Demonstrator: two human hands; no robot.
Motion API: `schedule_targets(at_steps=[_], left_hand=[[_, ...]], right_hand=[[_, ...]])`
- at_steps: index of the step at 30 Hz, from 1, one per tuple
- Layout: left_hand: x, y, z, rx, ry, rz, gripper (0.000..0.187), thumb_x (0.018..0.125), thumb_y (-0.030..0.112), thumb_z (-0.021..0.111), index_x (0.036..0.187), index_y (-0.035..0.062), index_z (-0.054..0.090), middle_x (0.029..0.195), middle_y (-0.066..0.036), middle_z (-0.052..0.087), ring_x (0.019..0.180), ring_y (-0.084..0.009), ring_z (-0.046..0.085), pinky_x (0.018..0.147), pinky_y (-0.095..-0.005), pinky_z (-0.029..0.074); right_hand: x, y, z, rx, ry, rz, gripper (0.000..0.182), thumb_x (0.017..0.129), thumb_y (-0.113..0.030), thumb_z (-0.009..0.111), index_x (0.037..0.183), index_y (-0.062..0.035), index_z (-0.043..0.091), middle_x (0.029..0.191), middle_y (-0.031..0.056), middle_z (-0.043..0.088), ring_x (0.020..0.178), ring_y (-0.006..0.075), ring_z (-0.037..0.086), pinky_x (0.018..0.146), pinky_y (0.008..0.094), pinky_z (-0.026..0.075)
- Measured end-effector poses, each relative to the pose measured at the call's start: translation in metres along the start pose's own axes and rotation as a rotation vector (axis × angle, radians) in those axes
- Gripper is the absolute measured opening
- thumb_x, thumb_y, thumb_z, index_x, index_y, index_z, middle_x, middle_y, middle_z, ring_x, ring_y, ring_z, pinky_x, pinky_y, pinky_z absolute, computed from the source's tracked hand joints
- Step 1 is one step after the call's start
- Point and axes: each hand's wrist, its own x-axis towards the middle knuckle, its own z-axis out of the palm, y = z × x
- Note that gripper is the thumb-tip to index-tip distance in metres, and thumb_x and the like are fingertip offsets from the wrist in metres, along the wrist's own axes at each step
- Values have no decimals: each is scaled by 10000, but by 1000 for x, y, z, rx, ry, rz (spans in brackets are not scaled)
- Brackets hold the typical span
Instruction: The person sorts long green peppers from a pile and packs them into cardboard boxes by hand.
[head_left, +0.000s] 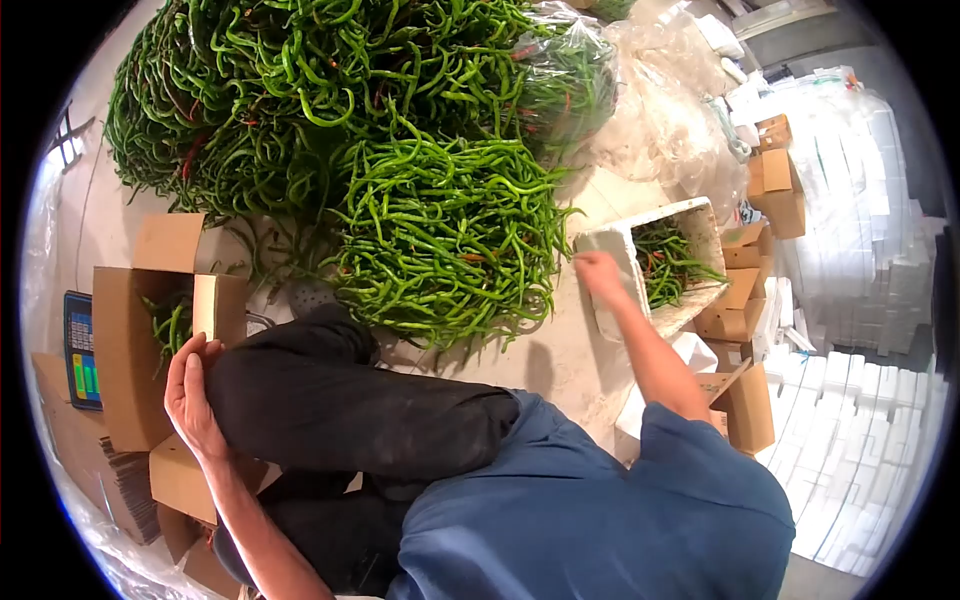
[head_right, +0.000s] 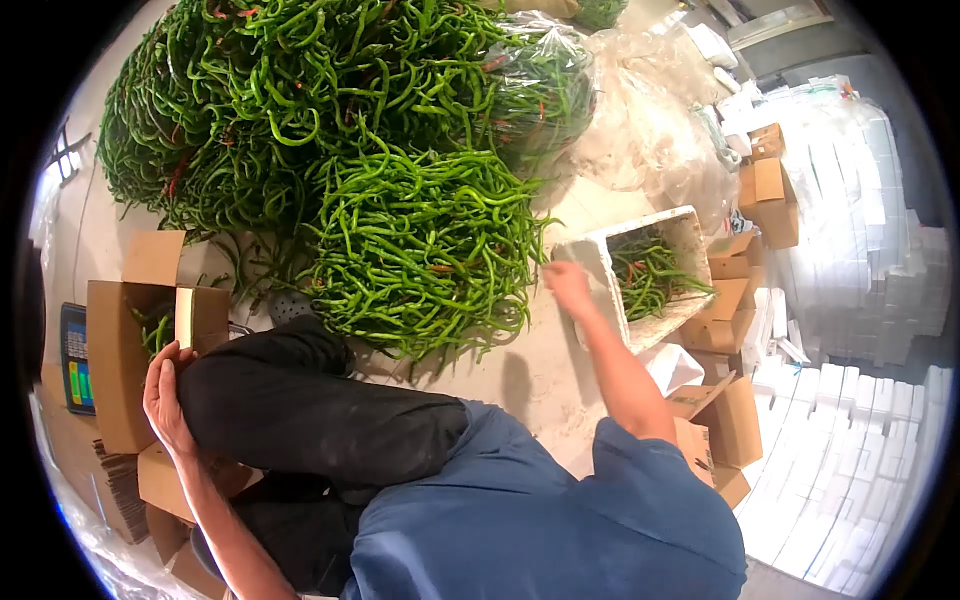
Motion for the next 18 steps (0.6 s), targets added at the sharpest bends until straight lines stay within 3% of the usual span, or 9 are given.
schedule_targets(at_steps=[1,3,5,6,11,18], left_hand=[[1,0,-1,-10,3,-7,324,1038,189,497,1226,-49,611,1055,-140,685,985,-189,645,909,-298,506],[1,1,-1,18,17,2,322,1038,189,498,1223,-48,612,1052,-139,686,983,-186,644,909,-297,505],[-1,3,-2,22,36,1,320,1037,189,499,1221,-47,613,1050,-138,686,982,-184,643,909,-296,504],[-3,4,-2,11,44,-6,320,1036,189,501,1221,-46,614,1049,-138,686,983,-183,643,910,-295,504],[-6,5,1,-24,74,-39,317,1033,189,507,1214,-47,618,1048,-139,686,986,-183,643,909,-297,505],[0,6,6,-15,56,-37,318,1031,184,507,1221,-48,612,1055,-143,686,992,-190,646,914,-303,506]], right_hand=[[11,5,36,-202,-14,-328,315,841,-158,632,1119,-15,673,886,148,701,819,322,668,770,411,526],[14,-24,80,-326,-25,-713,228,839,-83,594,1042,-19,674,941,164,681,919,372,635,807,430,518],[24,-48,107,-493,-125,-727,219,819,-70,558,1019,-22,632,1019,168,639,1015,379,582,873,455,496],[26,-52,118,-513,-75,-718,161,818,-57,550,955,-38,633,997,152,644,1005,361,587,877,438,503],[44,-58,132,-814,-247,-716,110,794,-106,572,839,-58,661,908,136,659,957,342,630,775,446,542],[52,-62,85,-869,-241,-721,111,777,-166,623,825,-85,681,886,118,684,883,318,666,758,421,550]])
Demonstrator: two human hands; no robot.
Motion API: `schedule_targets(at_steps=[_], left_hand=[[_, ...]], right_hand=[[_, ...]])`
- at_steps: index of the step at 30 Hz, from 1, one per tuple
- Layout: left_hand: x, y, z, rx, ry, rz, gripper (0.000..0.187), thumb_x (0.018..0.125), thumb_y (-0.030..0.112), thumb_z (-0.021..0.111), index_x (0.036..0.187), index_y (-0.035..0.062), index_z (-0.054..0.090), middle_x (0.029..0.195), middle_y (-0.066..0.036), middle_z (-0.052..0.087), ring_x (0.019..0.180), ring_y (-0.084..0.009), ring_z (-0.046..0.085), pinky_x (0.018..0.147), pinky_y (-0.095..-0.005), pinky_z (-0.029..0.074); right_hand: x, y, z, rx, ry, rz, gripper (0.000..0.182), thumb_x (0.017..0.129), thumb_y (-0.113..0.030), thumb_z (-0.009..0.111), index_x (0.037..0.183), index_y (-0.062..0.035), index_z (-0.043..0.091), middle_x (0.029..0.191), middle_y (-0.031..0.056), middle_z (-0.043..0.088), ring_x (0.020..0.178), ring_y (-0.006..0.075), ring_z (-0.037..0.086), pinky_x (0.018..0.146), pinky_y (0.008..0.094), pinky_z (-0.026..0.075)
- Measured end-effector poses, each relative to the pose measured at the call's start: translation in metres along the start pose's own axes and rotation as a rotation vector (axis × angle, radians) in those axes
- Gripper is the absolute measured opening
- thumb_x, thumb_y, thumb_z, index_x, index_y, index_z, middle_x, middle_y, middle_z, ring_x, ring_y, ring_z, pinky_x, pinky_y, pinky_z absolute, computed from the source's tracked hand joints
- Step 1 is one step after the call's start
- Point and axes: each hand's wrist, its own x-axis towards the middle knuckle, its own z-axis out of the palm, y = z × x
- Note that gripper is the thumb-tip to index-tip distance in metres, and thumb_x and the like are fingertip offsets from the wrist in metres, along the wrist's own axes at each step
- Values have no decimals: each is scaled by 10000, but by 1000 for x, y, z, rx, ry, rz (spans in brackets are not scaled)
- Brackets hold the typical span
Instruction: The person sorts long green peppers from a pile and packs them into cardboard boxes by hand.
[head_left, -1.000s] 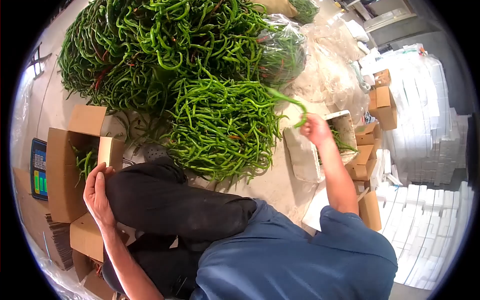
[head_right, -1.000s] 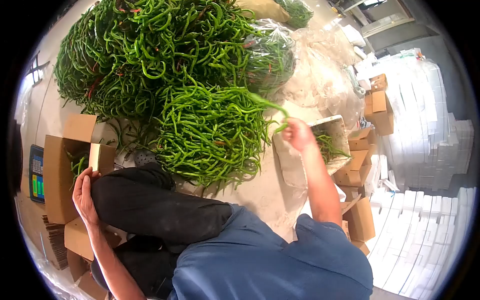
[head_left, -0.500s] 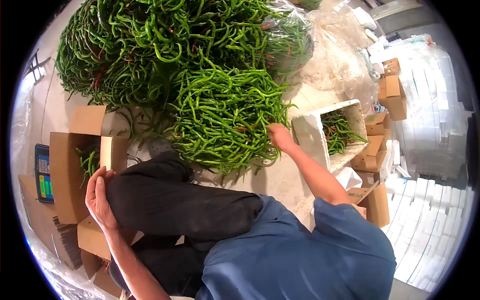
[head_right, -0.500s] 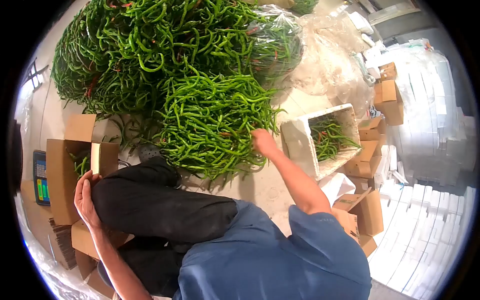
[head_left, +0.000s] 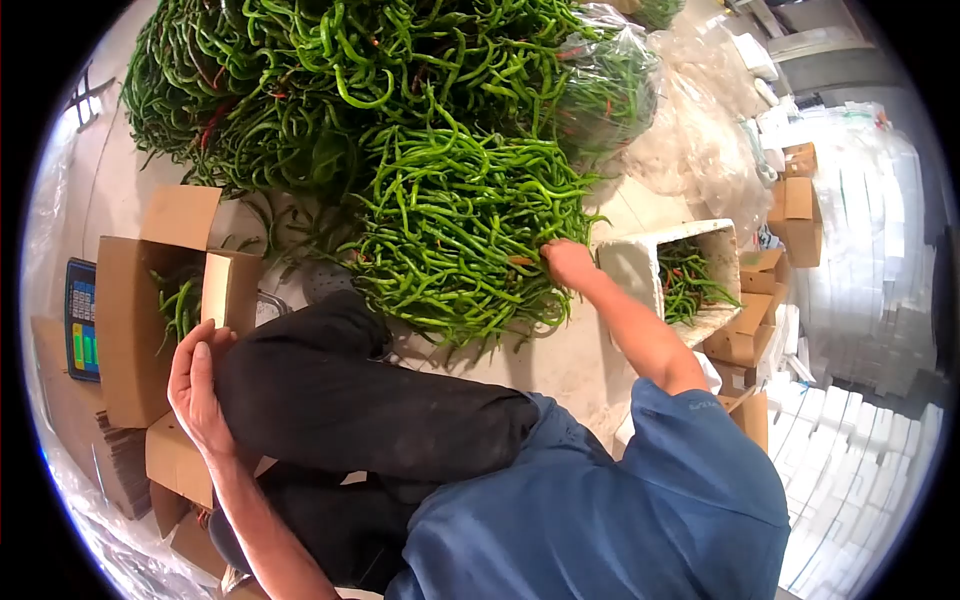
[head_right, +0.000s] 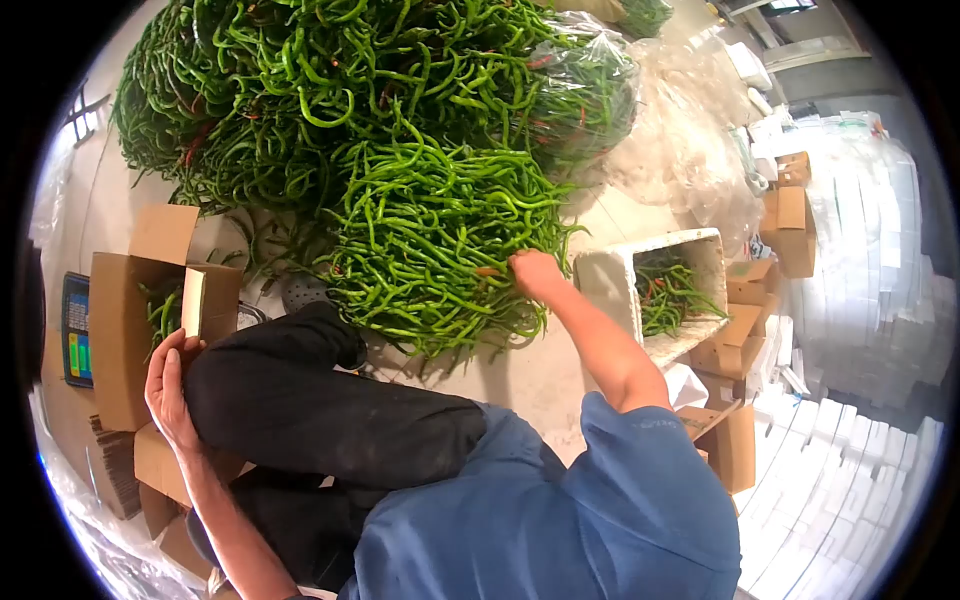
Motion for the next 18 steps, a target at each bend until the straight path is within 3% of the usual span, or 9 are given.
schedule_targets(at_steps=[3,5,7,11,13,15,16,18], left_hand=[[3,1,3,-6,-20,-2,318,1028,179,511,1224,-50,610,1060,-143,686,995,-195,648,918,-308,508],[5,-1,3,2,-21,2,316,1027,177,513,1224,-50,610,1061,-143,686,995,-197,648,918,-309,509],[4,0,4,-9,-18,-3,314,1026,174,515,1224,-50,611,1060,-143,686,995,-196,649,916,-307,510],[1,3,5,-12,-7,7,308,1025,166,514,1222,-50,611,1059,-141,686,993,-193,650,911,-301,512],[-2,5,6,-11,-1,-6,321,1027,169,504,1236,-53,605,1070,-142,681,997,-196,649,921,-302,508],[-3,5,7,-18,1,-15,327,1029,170,497,1242,-55,601,1073,-143,679,999,-197,648,924,-302,505],[-2,4,6,-24,-3,-16,328,1030,171,494,1242,-55,601,1070,-143,679,999,-197,648,923,-301,505],[0,1,2,-21,-19,-3,328,1032,173,491,1240,-56,602,1066,-143,680,999,-197,648,924,-301,505]], right_hand=[[-1,-3,-30,103,-302,-36,127,780,-151,623,870,-108,700,854,140,690,833,335,671,747,436,547],[2,-4,-17,234,-304,-148,148,776,-146,646,902,-93,701,821,160,689,802,365,667,719,445,527],[0,-39,-56,370,-356,-194,163,779,-157,663,913,-71,698,822,162,689,810,377,660,712,447,516],[-3,-37,-73,771,-207,-168,241,823,-228,735,1008,-74,718,765,138,665,683,261,608,666,379,481],[-10,-34,-94,717,-93,-182,226,838,-219,751,995,-59,725,789,71,675,669,164,559,665,313,463],[-21,-39,-115,1128,-143,109,232,862,-219,742,976,-18,720,790,26,664,689,125,568,672,285,462],[-26,-43,-122,1300,-92,75,258,886,-232,730,983,5,694,762,5,633,697,102,574,669,257,459],[-34,-55,-114,1497,-54,202,252,898,-236,718,977,-3,666,743,11,621,678,97,564,642,257,453]])
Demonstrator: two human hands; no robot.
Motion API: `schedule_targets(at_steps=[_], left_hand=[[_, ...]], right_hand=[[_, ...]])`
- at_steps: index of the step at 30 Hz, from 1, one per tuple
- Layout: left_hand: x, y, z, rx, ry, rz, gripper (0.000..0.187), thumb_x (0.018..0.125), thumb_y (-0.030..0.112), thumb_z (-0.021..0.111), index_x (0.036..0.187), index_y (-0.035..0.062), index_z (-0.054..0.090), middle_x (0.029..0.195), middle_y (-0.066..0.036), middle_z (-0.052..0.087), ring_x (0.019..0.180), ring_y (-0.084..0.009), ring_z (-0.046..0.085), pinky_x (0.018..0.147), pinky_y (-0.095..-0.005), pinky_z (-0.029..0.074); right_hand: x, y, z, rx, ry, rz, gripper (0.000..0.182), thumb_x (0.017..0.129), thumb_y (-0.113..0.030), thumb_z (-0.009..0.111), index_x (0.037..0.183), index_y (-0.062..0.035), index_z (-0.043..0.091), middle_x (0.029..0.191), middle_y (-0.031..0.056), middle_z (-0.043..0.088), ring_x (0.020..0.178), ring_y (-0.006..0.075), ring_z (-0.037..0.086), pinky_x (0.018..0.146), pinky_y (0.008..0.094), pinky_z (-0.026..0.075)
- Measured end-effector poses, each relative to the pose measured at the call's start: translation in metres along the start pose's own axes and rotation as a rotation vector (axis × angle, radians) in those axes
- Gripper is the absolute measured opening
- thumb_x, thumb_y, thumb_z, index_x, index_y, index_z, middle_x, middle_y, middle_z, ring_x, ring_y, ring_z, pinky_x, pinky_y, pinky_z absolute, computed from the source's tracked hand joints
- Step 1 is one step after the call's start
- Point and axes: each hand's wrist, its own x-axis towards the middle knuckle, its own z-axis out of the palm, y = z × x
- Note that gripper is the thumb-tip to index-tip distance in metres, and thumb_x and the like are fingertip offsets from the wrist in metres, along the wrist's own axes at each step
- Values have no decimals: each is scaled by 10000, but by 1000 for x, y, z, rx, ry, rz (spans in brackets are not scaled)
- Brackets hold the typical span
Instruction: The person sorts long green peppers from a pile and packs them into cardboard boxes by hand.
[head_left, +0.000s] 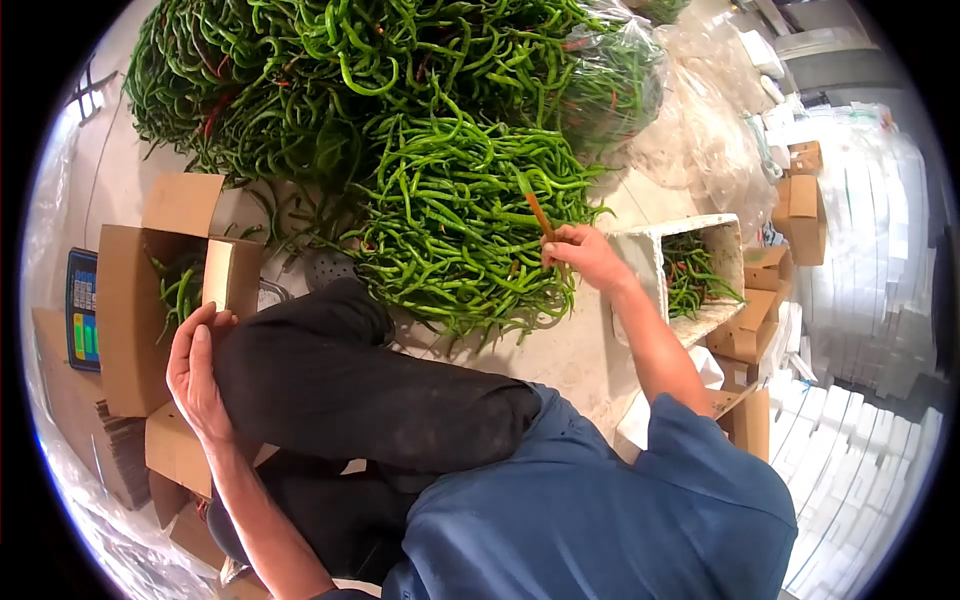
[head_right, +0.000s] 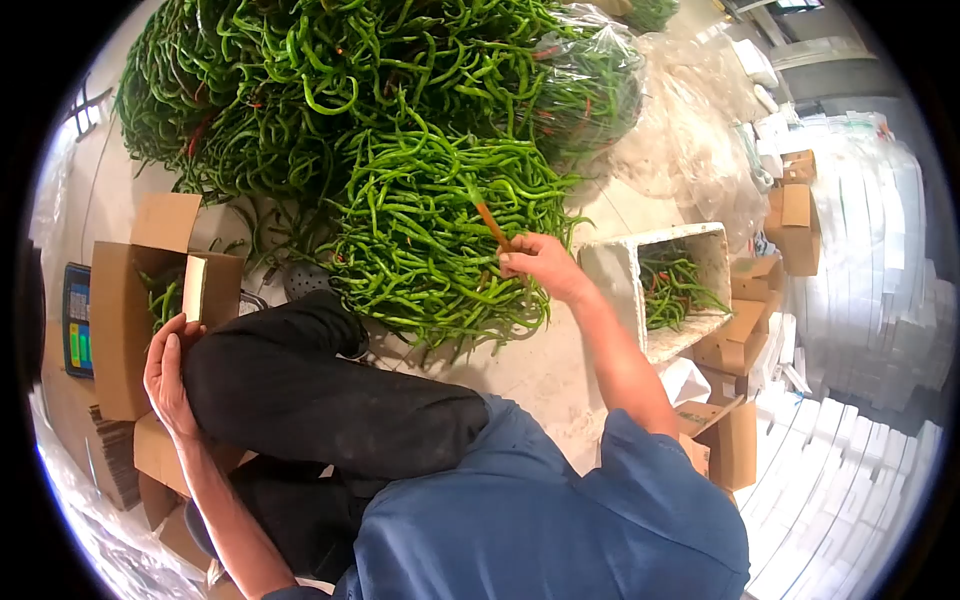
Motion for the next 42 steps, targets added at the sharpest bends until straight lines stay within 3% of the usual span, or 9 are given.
schedule_targets(at_steps=[7,11,17,19,21,25,30,33,42], left_hand=[[-3,-5,-9,16,6,23,313,1033,165,493,1220,-56,610,1049,-134,683,993,-191,647,924,-296,505],[-2,-9,-16,21,-4,26,341,1036,189,486,1236,-63,600,1078,-155,686,1011,-206,654,937,-307,506],[-9,-10,-23,14,13,22,323,1034,172,488,1224,-62,604,1057,-140,680,1001,-192,644,931,-298,501],[-11,-13,-28,30,32,15,323,1032,171,489,1224,-62,604,1060,-141,679,1006,-192,643,930,-298,500],[-12,-13,-30,39,40,9,324,1030,171,490,1223,-62,605,1063,-142,678,1010,-193,642,928,-297,500],[-17,-14,-33,39,52,5,326,1028,176,493,1222,-60,606,1064,-142,678,1009,-193,642,922,-294,501],[-18,-14,-35,39,58,9,327,1026,181,500,1223,-54,611,1060,-143,680,999,-192,643,917,-293,503],[-19,-16,-37,28,59,19,323,1025,181,503,1217,-50,619,1050,-145,683,991,-190,644,912,-290,503],[-23,-13,-35,19,66,24,313,1016,176,511,1202,-45,631,1032,-138,689,963,-183,652,897,-286,507]], right_hand=[[-14,51,16,1014,-2,231,181,997,-258,551,1021,-80,576,692,-35,413,570,91,390,486,241,314],[-12,37,23,1167,-32,185,206,1014,-285,516,1021,-85,569,709,-42,394,586,91,370,487,237,311],[-10,22,38,882,153,173,171,986,-244,556,922,-87,580,596,-47,324,516,99,352,474,253,302],[-10,42,48,189,450,125,153,891,-202,694,861,-68,625,607,-38,479,504,97,433,486,265,344],[-10,102,35,-111,376,104,319,871,-300,711,949,7,671,701,7,592,592,119,535,558,272,430],[-24,155,84,-164,408,302,379,899,-379,665,1013,-20,711,806,67,690,716,144,628,668,324,487],[7,202,117,-355,587,301,246,862,-166,634,1014,19,691,769,66,647,662,163,585,627,312,489],[24,191,121,-179,706,525,325,825,-209,683,1000,65,691,851,176,690,788,270,662,752,397,506],[47,177,111,292,793,542,130,853,-62,662,865,41,584,612,61,547,466,178,515,404,335,359]])
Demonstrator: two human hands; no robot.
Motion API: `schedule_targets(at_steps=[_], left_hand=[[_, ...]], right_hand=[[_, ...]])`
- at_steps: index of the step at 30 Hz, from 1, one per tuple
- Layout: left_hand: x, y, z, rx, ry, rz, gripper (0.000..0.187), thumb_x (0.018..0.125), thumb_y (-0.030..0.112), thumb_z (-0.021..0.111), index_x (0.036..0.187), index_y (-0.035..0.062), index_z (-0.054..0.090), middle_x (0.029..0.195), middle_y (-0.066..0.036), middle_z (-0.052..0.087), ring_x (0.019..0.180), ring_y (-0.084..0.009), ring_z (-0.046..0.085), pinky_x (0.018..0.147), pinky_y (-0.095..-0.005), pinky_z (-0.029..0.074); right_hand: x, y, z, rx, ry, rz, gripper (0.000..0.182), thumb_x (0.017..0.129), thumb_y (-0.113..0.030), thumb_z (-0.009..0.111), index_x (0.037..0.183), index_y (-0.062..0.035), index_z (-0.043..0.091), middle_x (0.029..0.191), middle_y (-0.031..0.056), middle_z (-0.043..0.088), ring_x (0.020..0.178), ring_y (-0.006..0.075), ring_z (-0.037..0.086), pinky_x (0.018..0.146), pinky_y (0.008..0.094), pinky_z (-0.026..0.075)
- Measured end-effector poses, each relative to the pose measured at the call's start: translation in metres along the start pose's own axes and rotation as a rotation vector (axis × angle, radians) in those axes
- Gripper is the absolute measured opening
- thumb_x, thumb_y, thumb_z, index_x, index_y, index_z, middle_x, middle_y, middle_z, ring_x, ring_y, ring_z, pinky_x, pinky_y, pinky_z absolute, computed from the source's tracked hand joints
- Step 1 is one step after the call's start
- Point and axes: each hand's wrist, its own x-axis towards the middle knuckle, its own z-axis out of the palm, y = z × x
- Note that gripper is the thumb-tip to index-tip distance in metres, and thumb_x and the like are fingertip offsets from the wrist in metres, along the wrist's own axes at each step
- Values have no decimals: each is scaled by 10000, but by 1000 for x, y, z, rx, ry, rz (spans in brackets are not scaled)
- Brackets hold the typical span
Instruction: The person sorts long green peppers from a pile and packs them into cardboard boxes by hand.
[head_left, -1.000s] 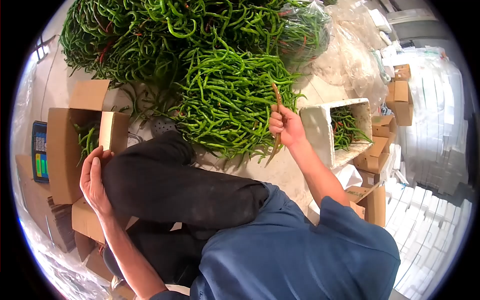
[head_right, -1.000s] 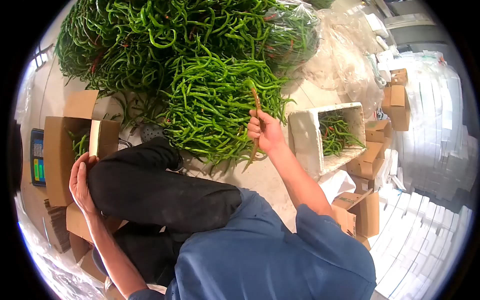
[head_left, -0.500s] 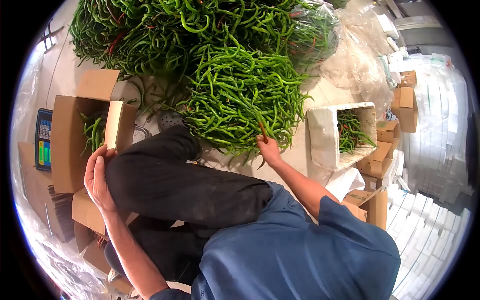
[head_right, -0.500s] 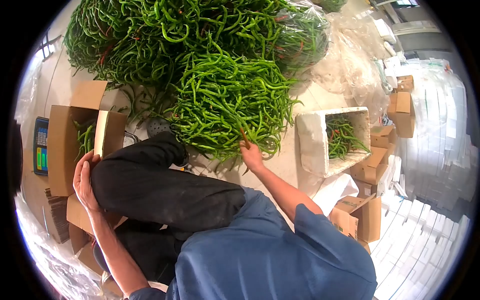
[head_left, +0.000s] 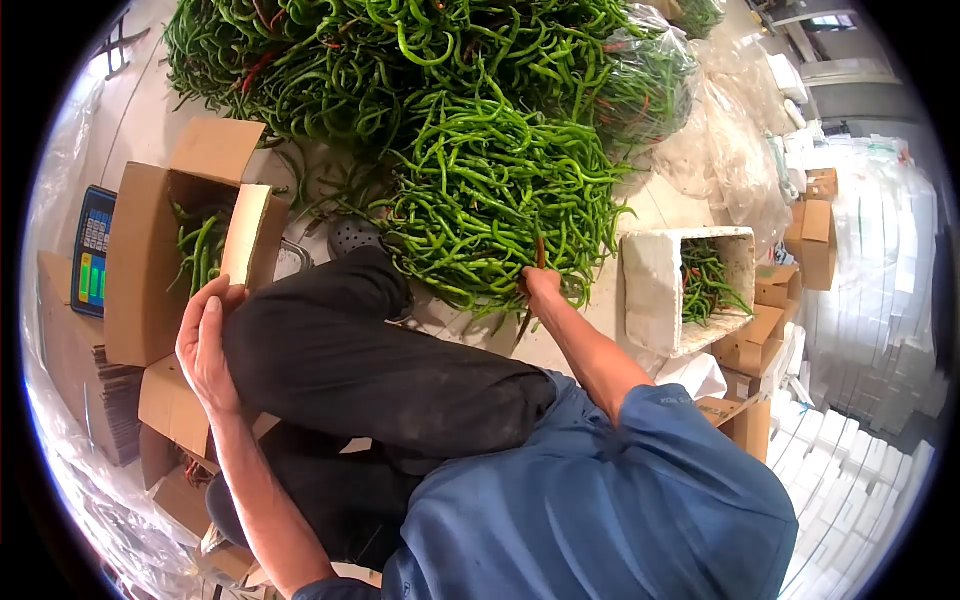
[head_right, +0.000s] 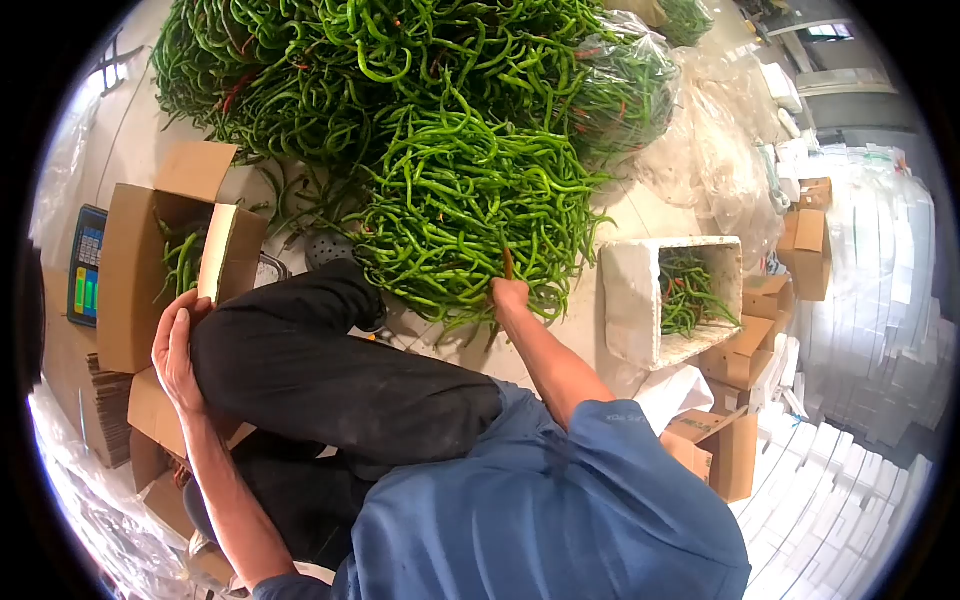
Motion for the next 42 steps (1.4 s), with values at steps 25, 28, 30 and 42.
schedule_targets(at_steps=[25,28,30,42], left_hand=[[-1,1,-3,-16,3,-19,307,1007,185,544,1203,-31,640,1037,-130,690,961,-169,647,893,-285,505],[-1,0,-3,-52,10,-24,304,1007,180,542,1203,-29,640,1033,-127,690,956,-167,646,883,-281,507],[-1,-1,1,-64,-5,-37,304,1006,180,542,1205,-30,639,1030,-127,689,954,-168,645,877,-278,508],[1,0,0,-36,1,-47,315,1007,176,528,1206,-46,631,1051,-134,687,986,-186,646,922,-296,497]], right_hand=[[-45,-42,-94,-451,-552,-239,200,789,-139,763,863,-9,630,728,41,619,618,114,570,551,277,449],[-75,-62,-94,-362,-712,-180,208,808,-156,781,863,-5,649,724,42,634,629,121,590,569,267,466],[-76,-62,-95,-377,-723,-248,227,816,-178,790,846,-2,651,717,43,639,632,117,589,568,268,468],[-73,-33,-101,-779,-675,-723,219,831,-193,744,835,-13,619,668,87,550,632,166,515,607,323,446]])
